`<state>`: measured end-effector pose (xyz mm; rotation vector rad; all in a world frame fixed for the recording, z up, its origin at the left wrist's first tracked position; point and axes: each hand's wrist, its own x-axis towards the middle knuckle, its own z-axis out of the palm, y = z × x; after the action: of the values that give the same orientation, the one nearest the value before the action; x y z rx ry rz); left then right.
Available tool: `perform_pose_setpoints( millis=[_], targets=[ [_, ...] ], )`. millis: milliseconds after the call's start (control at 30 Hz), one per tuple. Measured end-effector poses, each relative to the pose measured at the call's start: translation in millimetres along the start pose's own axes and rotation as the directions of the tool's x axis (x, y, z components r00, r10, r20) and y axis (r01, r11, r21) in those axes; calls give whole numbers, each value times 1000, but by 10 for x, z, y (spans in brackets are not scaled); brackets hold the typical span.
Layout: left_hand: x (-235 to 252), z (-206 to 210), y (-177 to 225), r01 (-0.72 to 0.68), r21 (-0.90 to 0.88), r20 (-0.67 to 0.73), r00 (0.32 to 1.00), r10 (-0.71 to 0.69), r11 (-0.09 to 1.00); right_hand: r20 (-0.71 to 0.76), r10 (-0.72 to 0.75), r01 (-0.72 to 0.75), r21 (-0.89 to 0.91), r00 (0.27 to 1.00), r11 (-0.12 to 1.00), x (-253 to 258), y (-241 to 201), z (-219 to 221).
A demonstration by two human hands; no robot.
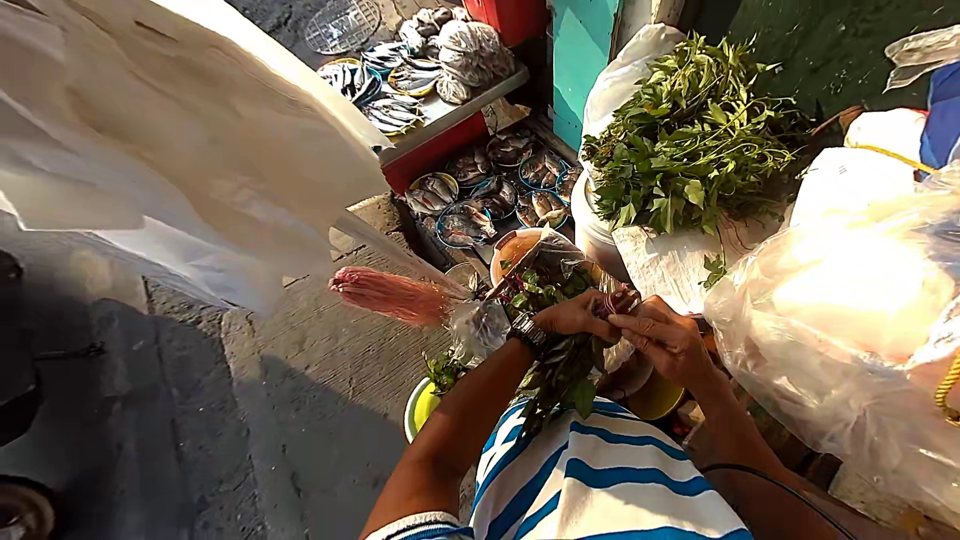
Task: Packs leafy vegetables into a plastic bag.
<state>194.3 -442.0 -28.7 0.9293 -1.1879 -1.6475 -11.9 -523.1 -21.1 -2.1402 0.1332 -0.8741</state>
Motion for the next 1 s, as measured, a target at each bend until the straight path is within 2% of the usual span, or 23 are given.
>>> perform_pose_setpoints(
  millis=[133, 200, 233, 267, 300, 367, 400, 467, 533, 600, 667, 733, 800, 900, 967, 1000],
  targets=[
    [-149, -73, 55, -60, 26, -82, 995, 62, 998, -67, 112, -91, 258, 991, 962, -57, 128, 37],
    [-290, -85, 135, -116, 73, -246, 961, 130, 991, -39, 173, -150, 343, 984, 927, -78, 188, 12],
    [-378, -78, 170, -162, 114, -359, 913, 193, 980, -15, 191, -172, 366, 981, 915, -84, 231, 26],
    [-470, -50, 192, -207, 162, -491, 831, 261, 965, 31, 202, -198, 385, 979, 901, -83, 271, 66],
    [-563, -9, 191, -250, 214, -619, 713, 329, 944, 99, 205, -227, 395, 974, 890, -66, 298, 136],
    [-732, 144, 145, -303, 253, -821, 435, 369, 919, 260, 199, -292, 394, 945, 871, -6, 282, 326],
    [-805, 244, 101, -358, 221, -888, 310, 339, 907, 337, 192, -325, 400, 922, 857, 26, 245, 434],
    [-953, 474, 2, -464, 101, -972, 144, 187, 880, 459, 227, -417, 370, 859, 830, 46, 132, 650],
    [-1090, 587, -206, -587, 15, -998, 44, 50, 810, 578, 206, -480, 374, 790, 794, 31, 101, 869],
    [-1277, 640, -489, -689, -71, -994, -15, -112, 722, 686, 179, -541, 358, 706, 761, -37, 105, 1101],
    [-1464, 660, -871, -781, -126, -959, -61, -275, 612, 777, 282, -675, 234, 562, 700, -153, 33, 1326],
    [-1666, 731, -1247, -846, -190, -910, -39, -413, 499, 822, 443, -812, 39, 358, 583, -250, -54, 1544],
    [-1868, 825, -1572, -883, -234, -870, 3, -493, 406, 834, 508, -870, -73, 215, 487, -303, -82, 1768],
    [-2181, 961, -1933, -853, -348, -827, 84, -556, 389, 870, 482, -875, -147, 108, 461, -249, -50, 2045],
    [-2414, 990, -2236, -796, -423, -797, 100, -595, 432, 867, 494, -841, -219, 65, 495, -169, -12, 2246],
    [-2521, 975, -2381, -770, -453, -767, 79, -637, 450, 863, 502, -813, -253, 55, 525, -126, 21, 2379]
  ],
)
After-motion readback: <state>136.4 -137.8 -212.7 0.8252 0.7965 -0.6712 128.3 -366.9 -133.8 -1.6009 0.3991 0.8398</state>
